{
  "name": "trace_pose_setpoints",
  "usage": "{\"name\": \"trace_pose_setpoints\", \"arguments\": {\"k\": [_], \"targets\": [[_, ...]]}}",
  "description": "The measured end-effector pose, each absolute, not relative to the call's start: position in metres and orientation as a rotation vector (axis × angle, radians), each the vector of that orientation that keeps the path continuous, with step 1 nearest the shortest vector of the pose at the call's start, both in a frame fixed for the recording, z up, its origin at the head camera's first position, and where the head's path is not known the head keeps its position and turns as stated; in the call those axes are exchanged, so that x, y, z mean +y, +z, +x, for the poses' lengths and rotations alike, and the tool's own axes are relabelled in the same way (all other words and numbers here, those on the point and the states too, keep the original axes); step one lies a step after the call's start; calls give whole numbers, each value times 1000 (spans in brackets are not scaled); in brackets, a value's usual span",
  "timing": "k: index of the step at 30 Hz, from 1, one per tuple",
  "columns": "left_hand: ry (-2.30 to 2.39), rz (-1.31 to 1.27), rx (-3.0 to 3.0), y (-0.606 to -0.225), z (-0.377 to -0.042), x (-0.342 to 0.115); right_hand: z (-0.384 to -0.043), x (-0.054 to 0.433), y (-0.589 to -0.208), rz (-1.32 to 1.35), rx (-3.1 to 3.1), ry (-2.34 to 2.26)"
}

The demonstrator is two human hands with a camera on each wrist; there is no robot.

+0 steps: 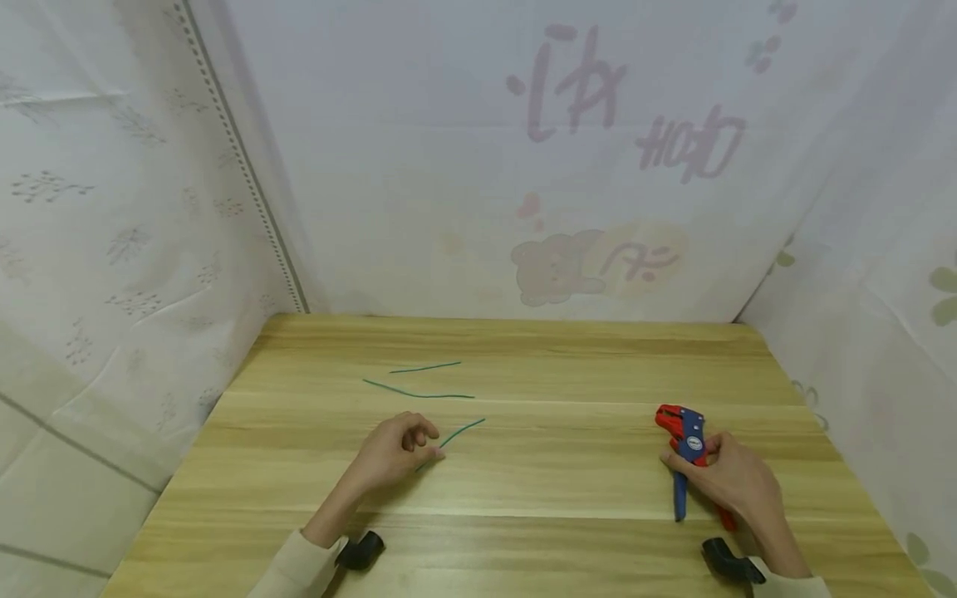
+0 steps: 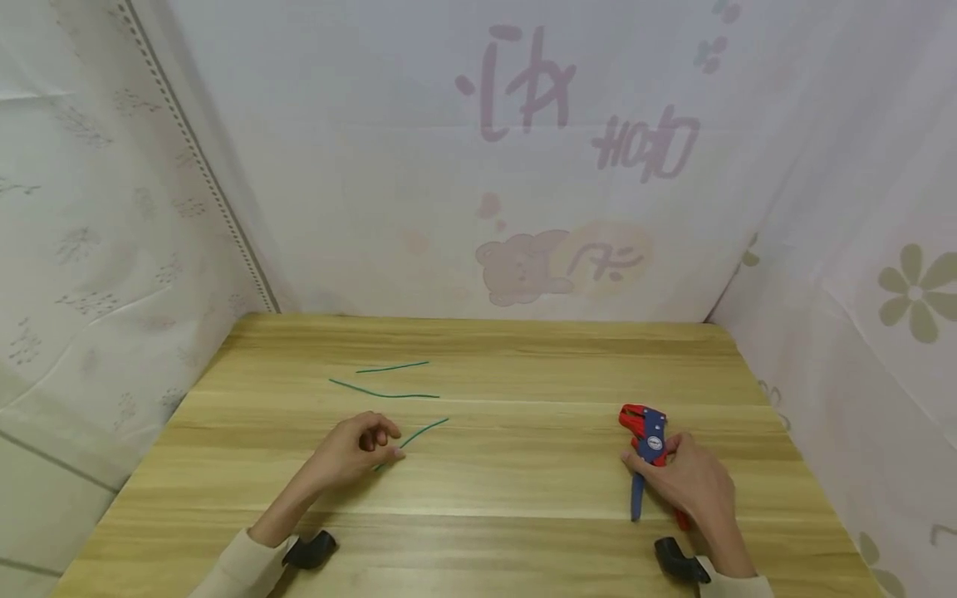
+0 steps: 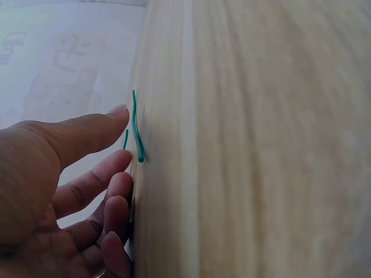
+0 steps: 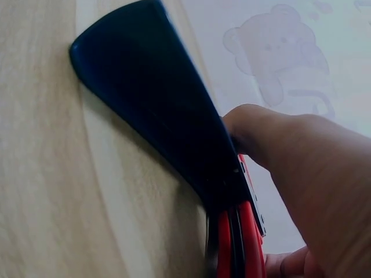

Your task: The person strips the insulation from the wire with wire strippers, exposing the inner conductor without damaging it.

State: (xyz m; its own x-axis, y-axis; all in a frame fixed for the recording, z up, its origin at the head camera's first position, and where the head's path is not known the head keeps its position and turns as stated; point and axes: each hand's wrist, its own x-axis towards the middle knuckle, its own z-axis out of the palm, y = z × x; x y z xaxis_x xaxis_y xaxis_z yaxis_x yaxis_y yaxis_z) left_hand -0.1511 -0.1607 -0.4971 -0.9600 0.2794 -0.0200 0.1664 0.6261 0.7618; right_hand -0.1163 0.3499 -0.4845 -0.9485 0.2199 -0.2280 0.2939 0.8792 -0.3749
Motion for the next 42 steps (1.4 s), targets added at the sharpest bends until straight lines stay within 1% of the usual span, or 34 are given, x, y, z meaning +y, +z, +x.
{"name": "trace_pose_setpoints", "arguments": {"k": [12, 26, 35, 42], "targets": [[1177, 390, 2761, -499, -150, -160, -114, 351, -487, 410, 2872, -667], [1180, 328, 2814, -499, -149, -159, -115, 352, -485, 412, 2925, -744], [1140, 415, 2819, -497, -149, -160, -111, 351, -486, 418, 2927, -781], [1155, 413, 2788, -494, -147, -163, -113, 350, -487, 427, 2884, -911]]}}
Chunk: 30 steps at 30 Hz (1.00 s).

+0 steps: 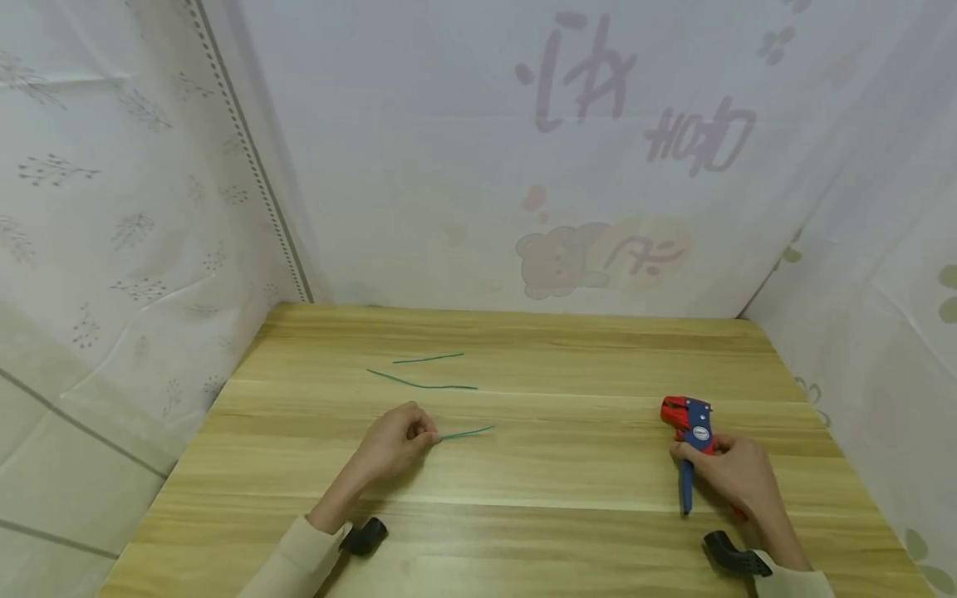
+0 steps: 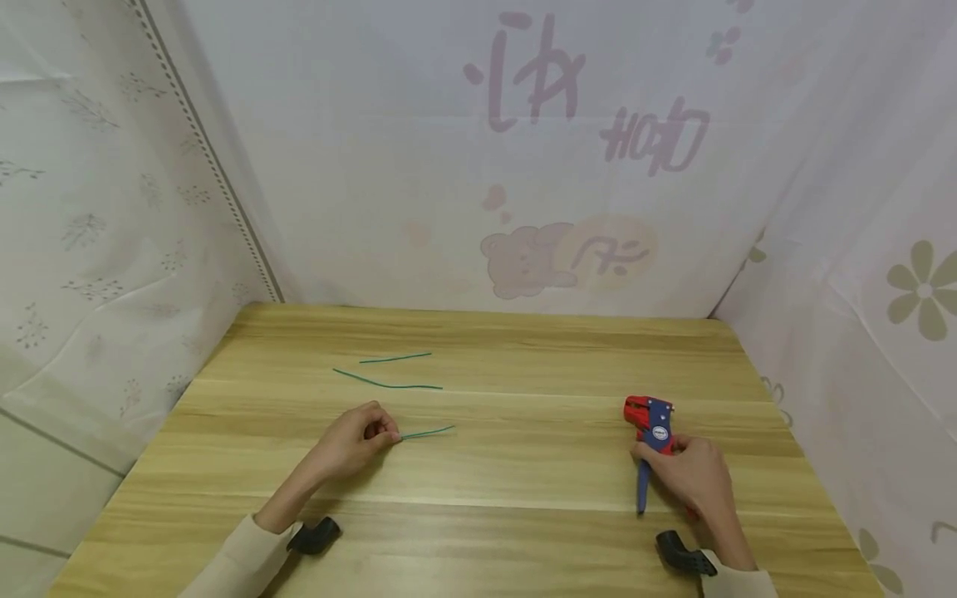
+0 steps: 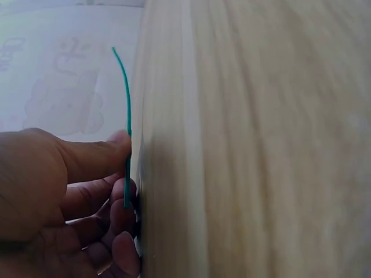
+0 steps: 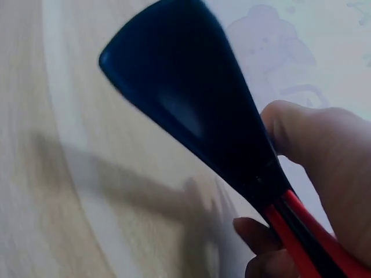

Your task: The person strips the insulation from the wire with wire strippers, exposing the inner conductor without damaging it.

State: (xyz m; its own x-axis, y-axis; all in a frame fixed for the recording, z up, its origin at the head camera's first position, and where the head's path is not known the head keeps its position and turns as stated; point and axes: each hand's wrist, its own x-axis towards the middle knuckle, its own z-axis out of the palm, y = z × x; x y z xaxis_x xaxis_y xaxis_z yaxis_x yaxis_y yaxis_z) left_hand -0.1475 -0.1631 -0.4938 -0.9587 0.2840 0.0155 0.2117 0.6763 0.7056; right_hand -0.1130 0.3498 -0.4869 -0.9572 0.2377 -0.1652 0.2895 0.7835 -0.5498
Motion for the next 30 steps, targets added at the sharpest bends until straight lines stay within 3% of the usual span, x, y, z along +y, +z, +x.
{"name": "trace_pose_setpoints", "arguments": {"k": [23, 30], "targets": [[1378, 506, 2564, -489, -154, -174, -118, 349, -482, 405, 2412, -1571], [1418, 516, 2521, -488, -158, -173, -120, 343, -494, -80, 1825, -2147]]}}
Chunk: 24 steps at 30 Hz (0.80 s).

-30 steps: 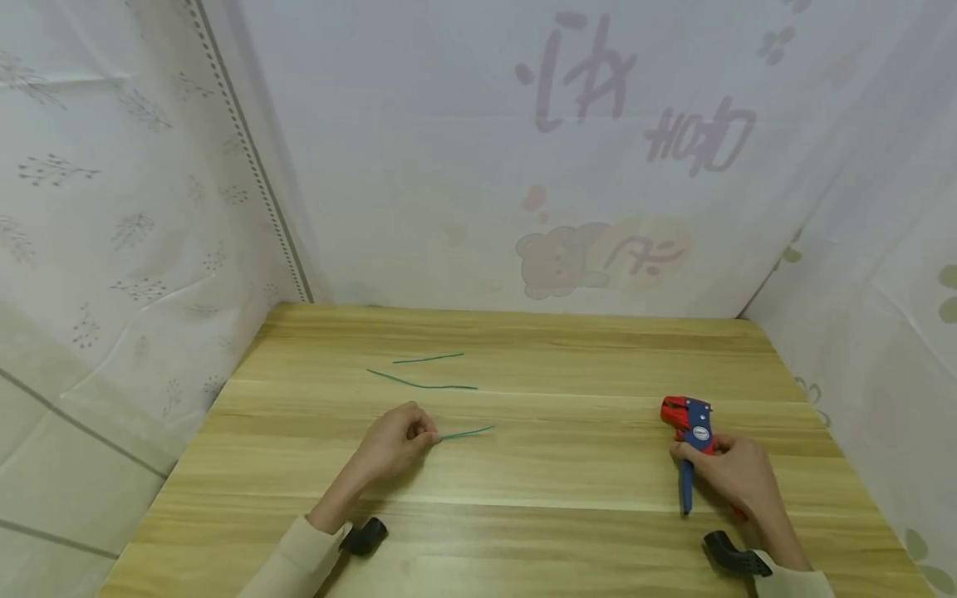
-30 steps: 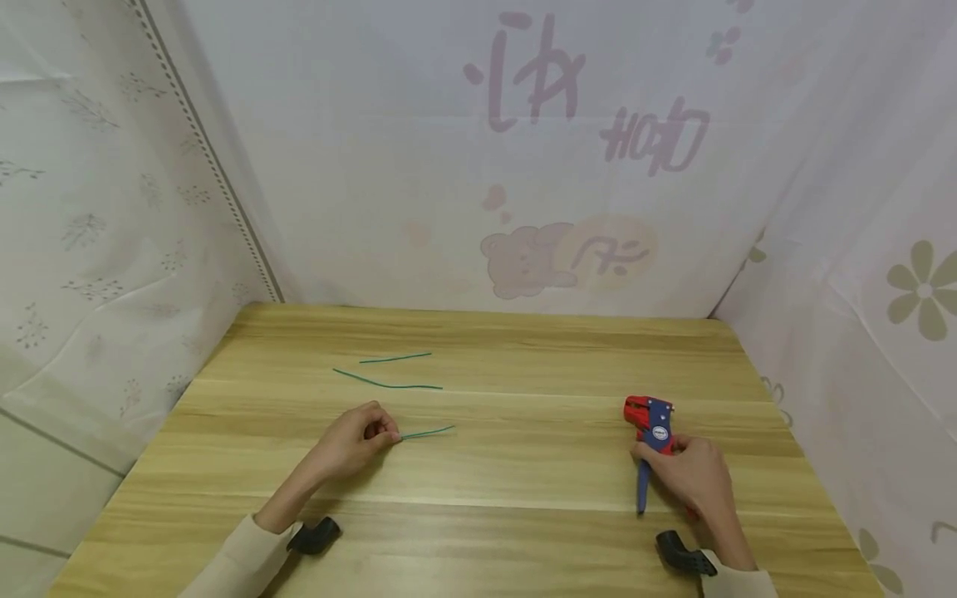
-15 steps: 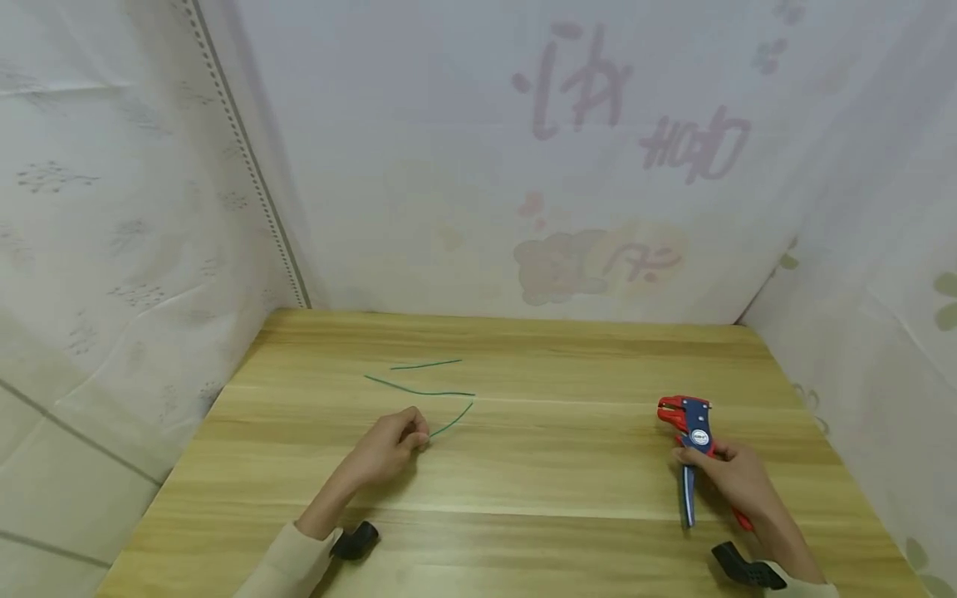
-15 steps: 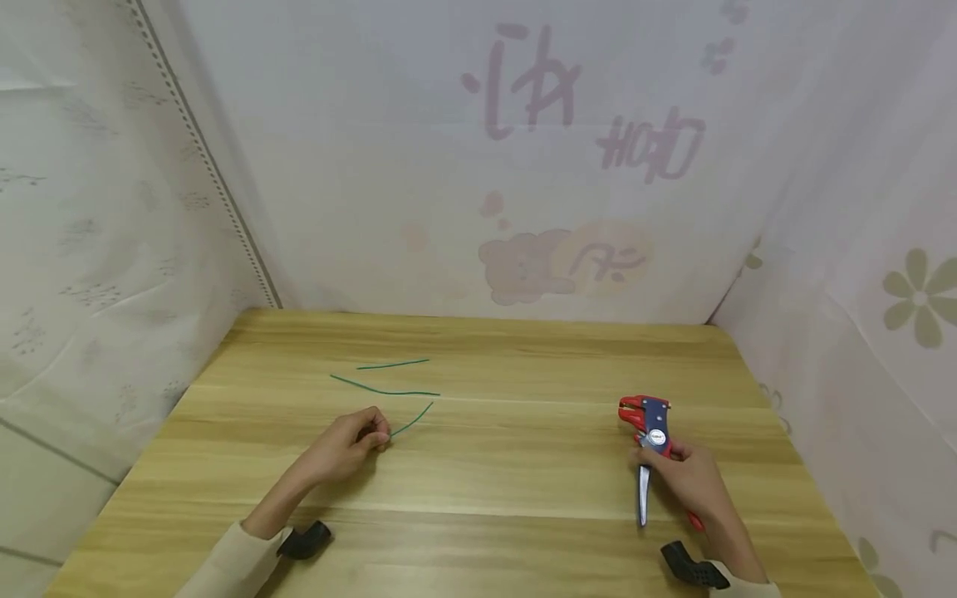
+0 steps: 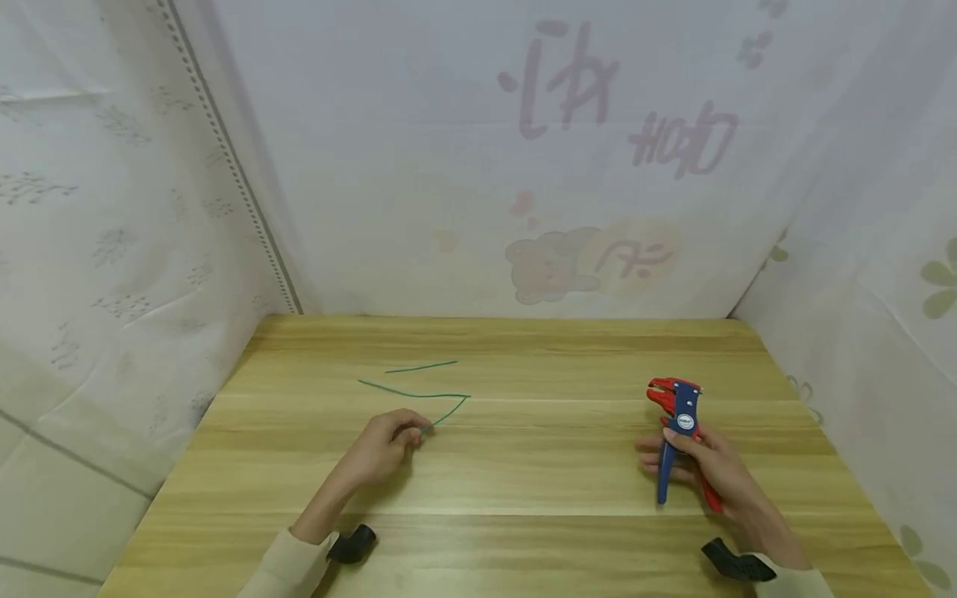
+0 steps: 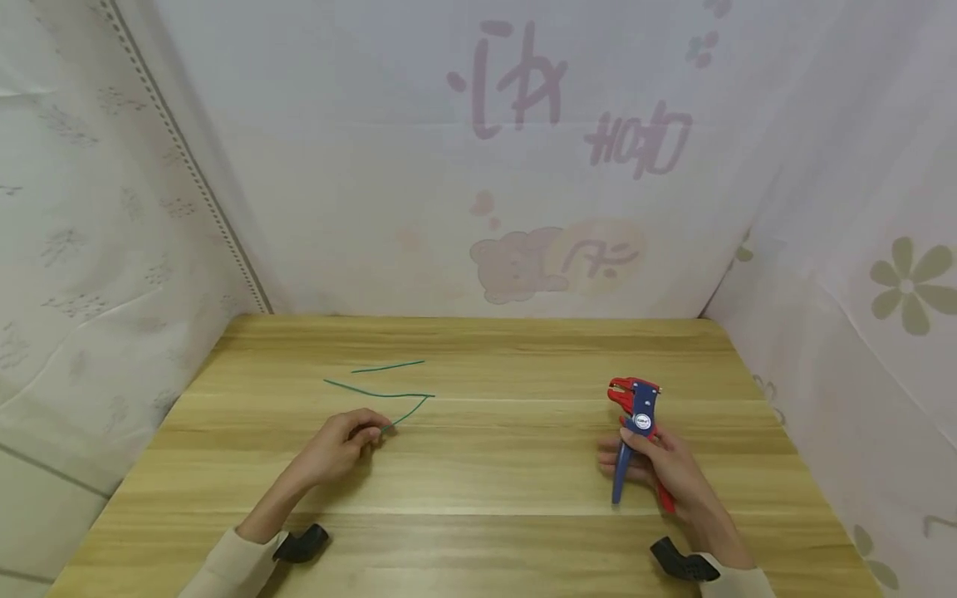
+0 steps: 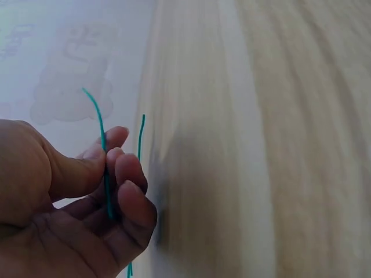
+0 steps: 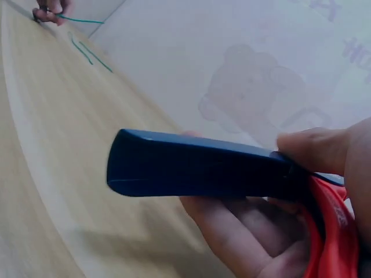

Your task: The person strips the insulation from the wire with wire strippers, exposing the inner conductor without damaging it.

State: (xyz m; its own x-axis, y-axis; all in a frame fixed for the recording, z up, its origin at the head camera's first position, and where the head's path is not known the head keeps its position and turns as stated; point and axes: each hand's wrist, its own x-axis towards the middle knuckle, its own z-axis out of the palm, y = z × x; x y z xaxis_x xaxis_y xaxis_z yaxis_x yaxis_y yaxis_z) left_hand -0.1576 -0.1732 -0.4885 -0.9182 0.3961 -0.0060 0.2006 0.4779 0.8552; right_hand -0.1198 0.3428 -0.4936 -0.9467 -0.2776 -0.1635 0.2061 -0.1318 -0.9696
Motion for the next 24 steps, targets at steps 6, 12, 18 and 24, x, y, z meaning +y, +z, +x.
{"name": "trace_pose_setpoints", "arguments": {"k": [6, 12, 18, 24], "targets": [[1414, 516, 2518, -485, -159, -168, -122, 337, -499, -230, 1631, -2203], [1450, 498, 2503, -481, -163, -161, -126, 329, -495, -285, 1731, -2148], [1460, 530, 2500, -479, -166, -155, -130, 321, -490, -357, 1716, -2123], [1455, 590, 2493, -478, -169, -151, -133, 315, -488, -371, 1722, -2115]]}}
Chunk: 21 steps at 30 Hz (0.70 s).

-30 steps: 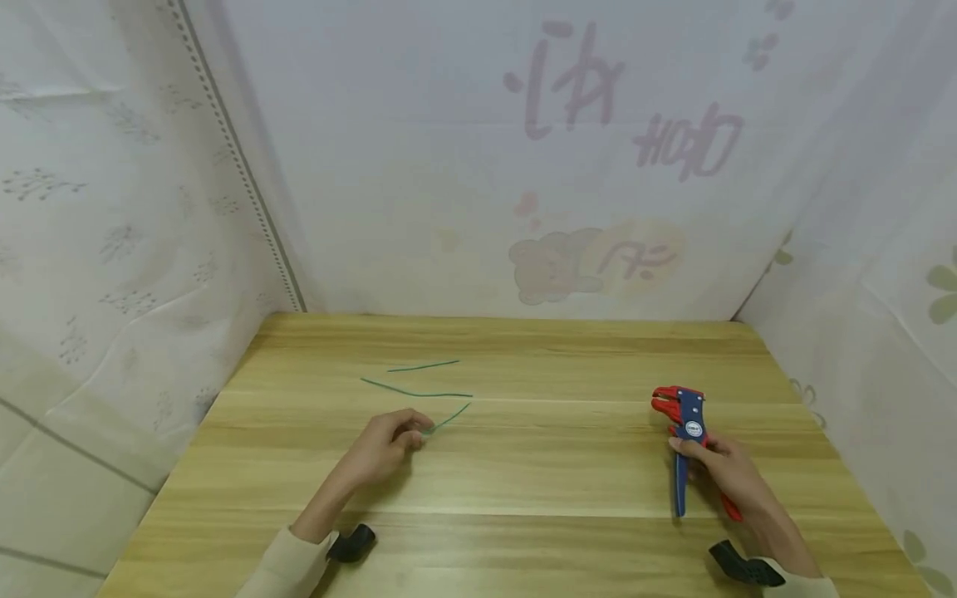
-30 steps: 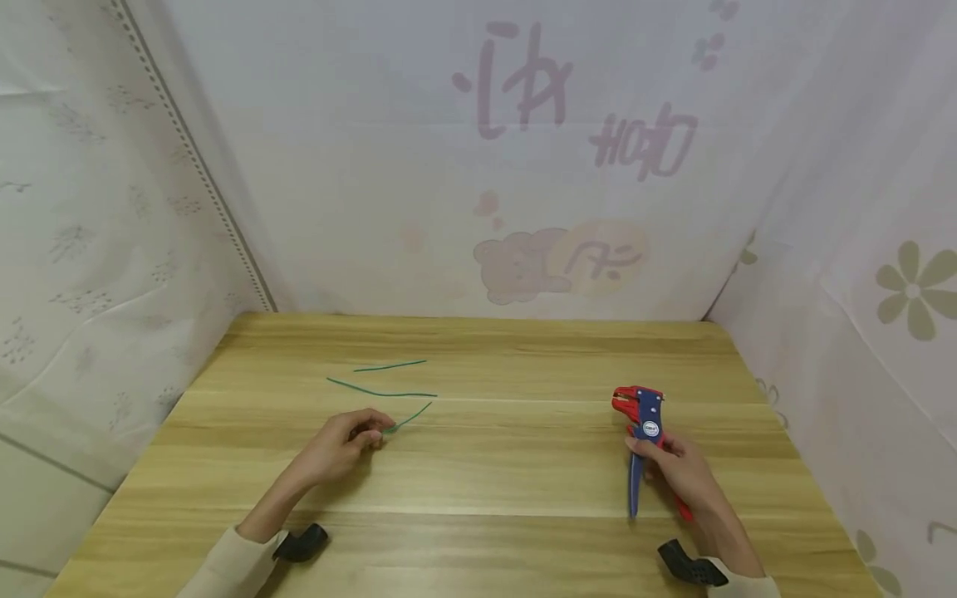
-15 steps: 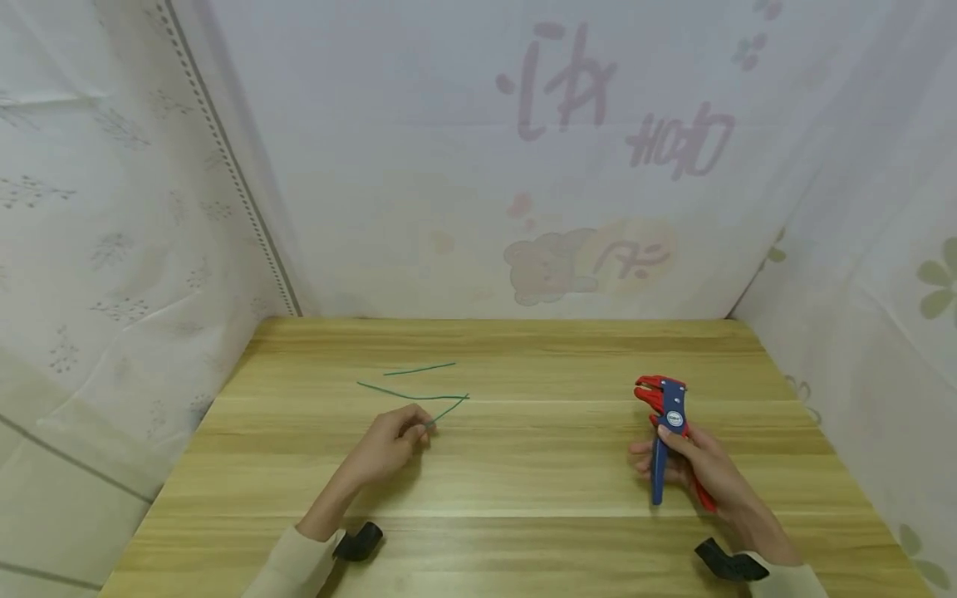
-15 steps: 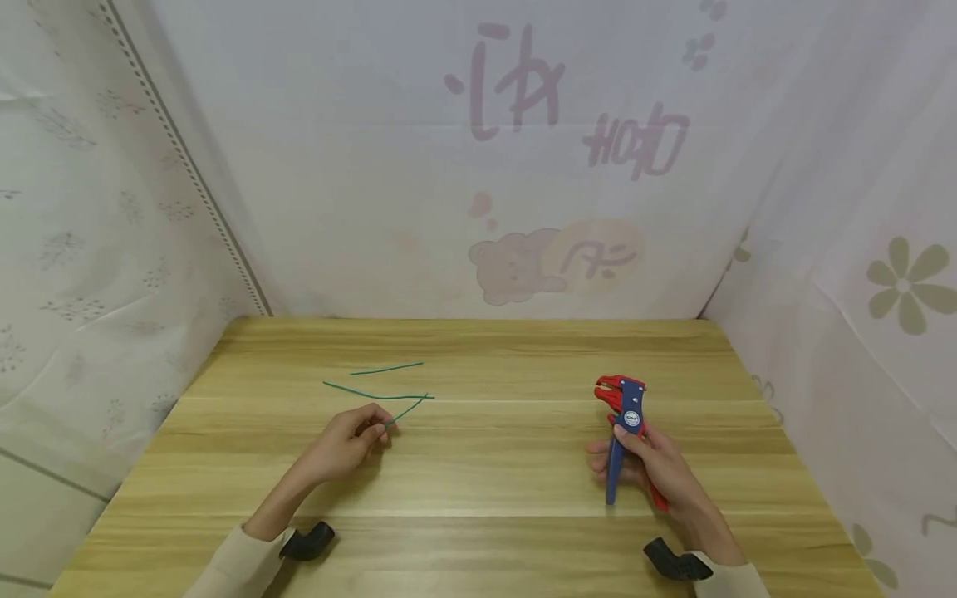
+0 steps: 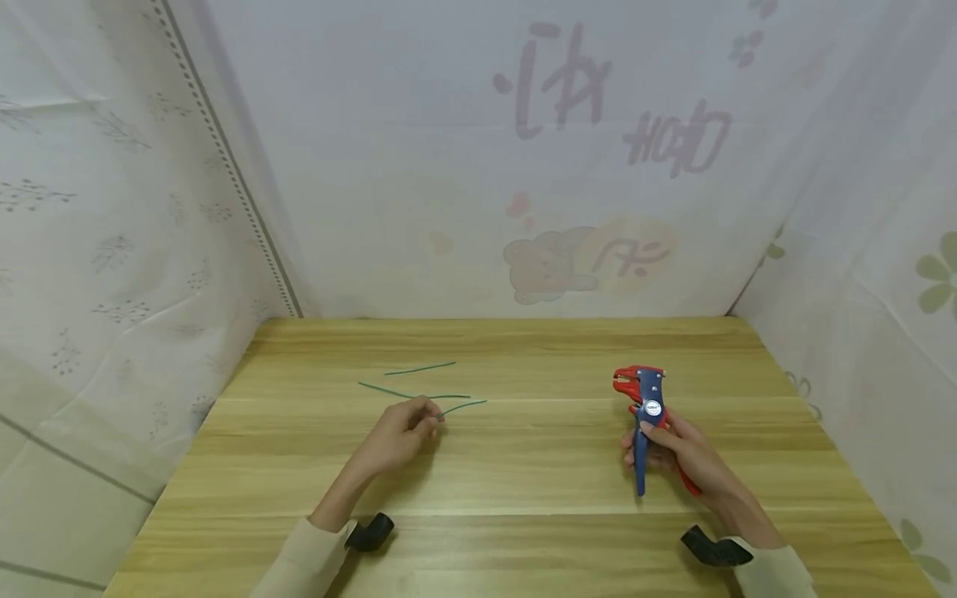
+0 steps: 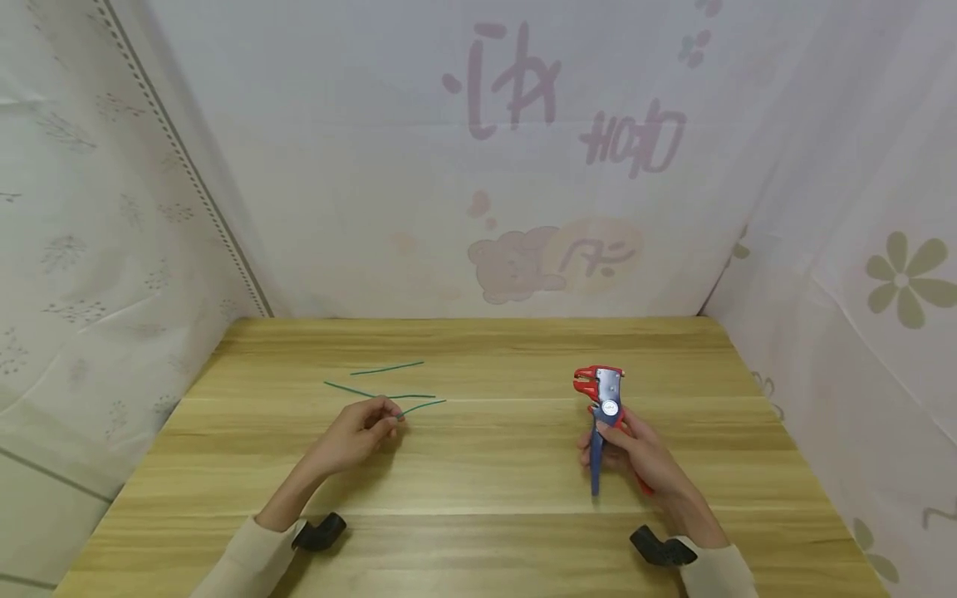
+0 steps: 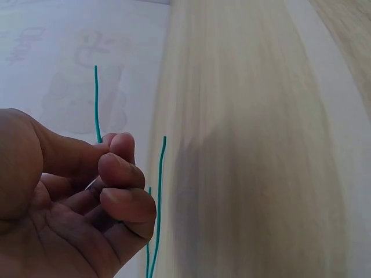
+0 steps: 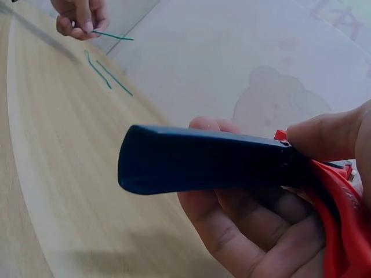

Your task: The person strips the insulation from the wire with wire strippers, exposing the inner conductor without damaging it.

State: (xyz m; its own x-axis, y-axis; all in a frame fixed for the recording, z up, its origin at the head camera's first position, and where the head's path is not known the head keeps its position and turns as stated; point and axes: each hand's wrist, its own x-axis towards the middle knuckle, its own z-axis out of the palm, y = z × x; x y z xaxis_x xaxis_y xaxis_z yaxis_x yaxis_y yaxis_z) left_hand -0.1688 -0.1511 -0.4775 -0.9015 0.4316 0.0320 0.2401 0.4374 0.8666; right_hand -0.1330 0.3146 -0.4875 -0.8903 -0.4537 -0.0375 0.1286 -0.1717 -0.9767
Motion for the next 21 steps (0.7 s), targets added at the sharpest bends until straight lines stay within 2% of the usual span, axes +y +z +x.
{"name": "trace_pose_setpoints", "arguments": {"k": [8, 21], "targets": [[1443, 695, 2475, -477, -174, -146, -138, 307, -483, -315, 1711, -2116], [1520, 571, 2473, -465, -177, -130, -148, 296, -479, -353, 1515, -2165]]}}
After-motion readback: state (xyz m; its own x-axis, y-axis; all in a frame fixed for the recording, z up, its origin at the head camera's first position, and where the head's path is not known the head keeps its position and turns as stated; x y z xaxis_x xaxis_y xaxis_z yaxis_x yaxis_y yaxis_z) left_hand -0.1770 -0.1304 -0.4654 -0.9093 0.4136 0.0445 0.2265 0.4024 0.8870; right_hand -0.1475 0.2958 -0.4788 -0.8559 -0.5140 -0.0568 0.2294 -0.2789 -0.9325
